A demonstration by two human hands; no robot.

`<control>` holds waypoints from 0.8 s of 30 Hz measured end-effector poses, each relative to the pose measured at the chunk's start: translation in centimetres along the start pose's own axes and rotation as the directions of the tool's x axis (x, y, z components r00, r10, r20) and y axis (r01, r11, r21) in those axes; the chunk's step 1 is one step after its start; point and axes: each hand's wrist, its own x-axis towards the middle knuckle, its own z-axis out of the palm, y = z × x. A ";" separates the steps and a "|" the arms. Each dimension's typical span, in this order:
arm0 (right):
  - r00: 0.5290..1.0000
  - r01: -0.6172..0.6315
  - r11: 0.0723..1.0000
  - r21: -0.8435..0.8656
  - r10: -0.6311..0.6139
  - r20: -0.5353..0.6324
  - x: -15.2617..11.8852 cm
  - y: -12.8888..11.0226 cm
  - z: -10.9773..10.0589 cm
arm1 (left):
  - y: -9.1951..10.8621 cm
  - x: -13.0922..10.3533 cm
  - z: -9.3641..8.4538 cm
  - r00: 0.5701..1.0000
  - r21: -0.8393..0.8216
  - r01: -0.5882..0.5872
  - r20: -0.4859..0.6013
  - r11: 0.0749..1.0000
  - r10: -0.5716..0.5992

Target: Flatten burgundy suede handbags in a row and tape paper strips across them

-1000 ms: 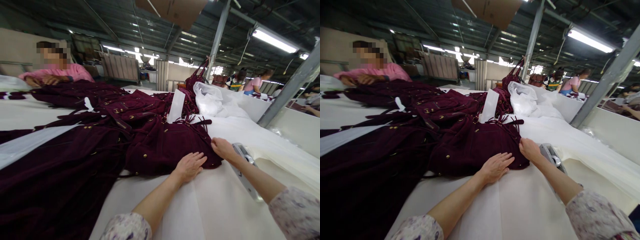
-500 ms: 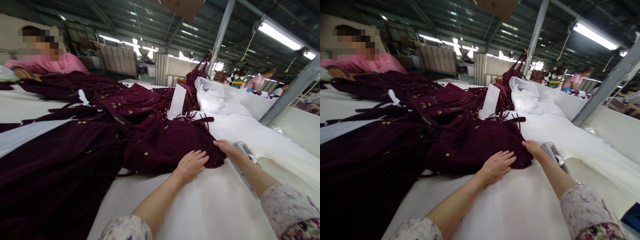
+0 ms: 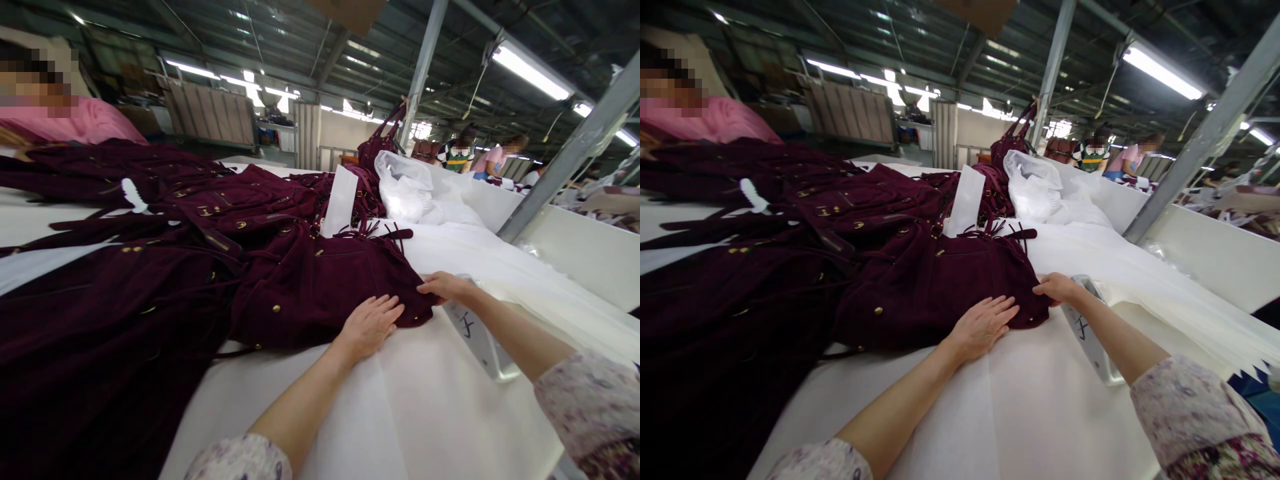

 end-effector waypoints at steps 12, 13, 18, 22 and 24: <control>0.926 0.348 0.937 -0.017 -0.346 -0.153 -1.0 3.7 1.4 | 0.0 0.1 -0.1 1.000 -0.020 0.017 0.015 1.000 -0.017; 0.925 0.351 0.936 -0.012 -0.349 -0.147 -0.9 3.6 1.6 | 0.0 0.1 -0.1 1.000 -0.019 0.022 0.015 1.000 -0.022; 0.938 0.336 0.941 0.043 -0.331 -0.102 -0.9 3.9 1.6 | 0.0 0.1 0.0 0.999 -0.013 0.036 0.007 0.999 -0.036; 0.931 0.364 0.927 0.094 -0.362 -0.034 -1.7 4.9 1.0 | -0.1 0.1 0.2 0.999 -0.012 0.034 0.009 0.999 -0.034; 0.909 0.416 0.907 0.067 -0.414 -0.038 -1.7 5.2 1.2 | -0.1 0.2 0.3 0.999 -0.013 0.037 0.001 0.999 -0.037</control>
